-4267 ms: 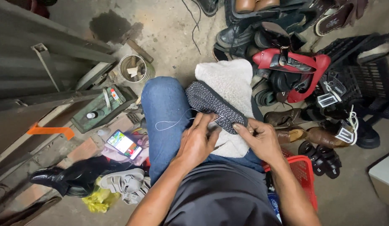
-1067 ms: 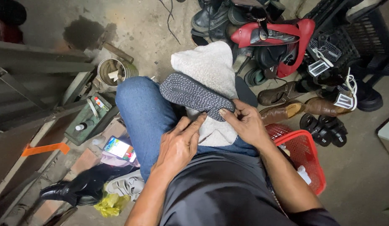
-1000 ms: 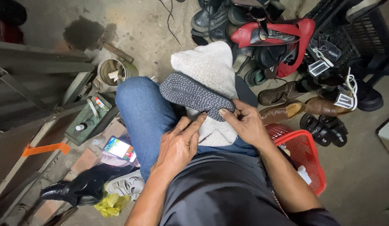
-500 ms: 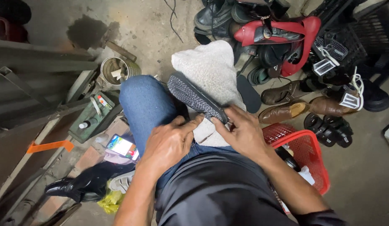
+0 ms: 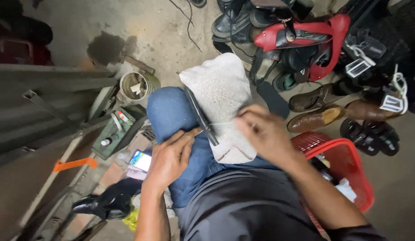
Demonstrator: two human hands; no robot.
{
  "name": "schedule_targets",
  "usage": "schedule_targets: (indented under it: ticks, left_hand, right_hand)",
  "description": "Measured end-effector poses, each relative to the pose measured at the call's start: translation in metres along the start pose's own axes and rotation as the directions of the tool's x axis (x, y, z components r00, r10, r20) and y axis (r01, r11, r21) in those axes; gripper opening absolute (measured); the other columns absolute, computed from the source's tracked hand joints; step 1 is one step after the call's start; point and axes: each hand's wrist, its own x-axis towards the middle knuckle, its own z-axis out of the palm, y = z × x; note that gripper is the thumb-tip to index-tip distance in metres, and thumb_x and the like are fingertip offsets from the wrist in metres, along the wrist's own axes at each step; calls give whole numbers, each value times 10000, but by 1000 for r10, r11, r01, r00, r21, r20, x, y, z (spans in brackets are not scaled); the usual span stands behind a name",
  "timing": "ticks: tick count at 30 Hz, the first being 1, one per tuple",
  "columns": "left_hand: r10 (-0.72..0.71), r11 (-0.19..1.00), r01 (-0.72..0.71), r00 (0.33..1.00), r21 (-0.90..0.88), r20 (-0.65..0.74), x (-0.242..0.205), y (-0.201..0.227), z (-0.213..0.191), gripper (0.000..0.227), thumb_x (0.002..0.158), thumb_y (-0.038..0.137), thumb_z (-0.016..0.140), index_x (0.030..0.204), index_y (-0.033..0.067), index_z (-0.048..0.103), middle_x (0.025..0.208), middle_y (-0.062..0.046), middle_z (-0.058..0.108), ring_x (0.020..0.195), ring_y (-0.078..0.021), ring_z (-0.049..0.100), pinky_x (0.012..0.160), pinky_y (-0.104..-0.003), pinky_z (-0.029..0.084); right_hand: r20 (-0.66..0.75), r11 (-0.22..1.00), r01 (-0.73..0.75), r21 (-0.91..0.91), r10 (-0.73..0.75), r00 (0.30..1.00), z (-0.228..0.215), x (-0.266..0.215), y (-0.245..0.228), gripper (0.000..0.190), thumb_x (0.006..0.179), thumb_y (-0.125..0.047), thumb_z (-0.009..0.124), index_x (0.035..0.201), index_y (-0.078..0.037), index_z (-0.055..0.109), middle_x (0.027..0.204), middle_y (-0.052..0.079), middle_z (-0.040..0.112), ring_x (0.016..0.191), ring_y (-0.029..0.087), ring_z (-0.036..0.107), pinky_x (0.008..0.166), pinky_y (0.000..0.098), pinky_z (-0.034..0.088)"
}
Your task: Hand-sewing a rubber sole onto a shoe using a needle and thread.
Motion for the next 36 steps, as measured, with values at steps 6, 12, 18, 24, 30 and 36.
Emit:
schedule_targets:
  ticks: [6,12,18,24,30,36]
  left_hand:
    - [-1,992,5,999,125,-34,1,7,7,281,970,145,522,1139,213,736,832,-30,725,836,-289,720,694,-428,586]
    - [35,990,-10,984,139,-176,9,8,19,238,1043,262,527,899,189,701,679,-26,663,753,-255,687,622,-378,562]
    - [75,996,-63,963,55,-259,9,12,16,314,1042,209,569,741,146,631,562,-52,576,632,-268,647,557,-355,523]
    - [119,992,-101,959,82,-257,9,13,16,319,1044,210,573,736,153,634,568,-22,561,633,-248,645,543,-341,523]
    - [103,995,-95,965,43,-242,8,14,13,345,1048,203,578,712,137,620,561,-56,566,615,-277,642,544,-366,520]
    - [85,996,-92,963,-18,-254,10,14,15,303,1038,219,601,753,133,655,601,-82,625,648,-310,673,572,-392,537]
  right_hand:
    - [-171,867,146,-477,-254,952,1,7,16,160,980,-150,695,1121,-74,698,1238,156,630,1198,455,564,943,504,485]
    - [15,863,340,-374,-361,932,24,4,-4,99,958,-126,658,1018,-84,725,1351,157,630,1361,458,482,972,497,459]
    - [183,889,10,458,-105,977,10,-3,-13,130,983,-120,653,1014,-58,763,1036,101,772,938,196,679,810,376,559]
    - [84,964,-17,264,-6,996,24,14,-4,124,967,-115,682,1037,-67,772,886,134,781,849,255,771,718,347,571]
    - [52,807,-88,583,71,996,33,8,4,156,937,-57,683,1083,-41,737,916,127,762,693,118,661,547,267,586]
    - [131,586,-162,794,95,987,28,6,15,180,925,-20,679,1064,82,730,881,190,763,798,200,751,639,314,642]
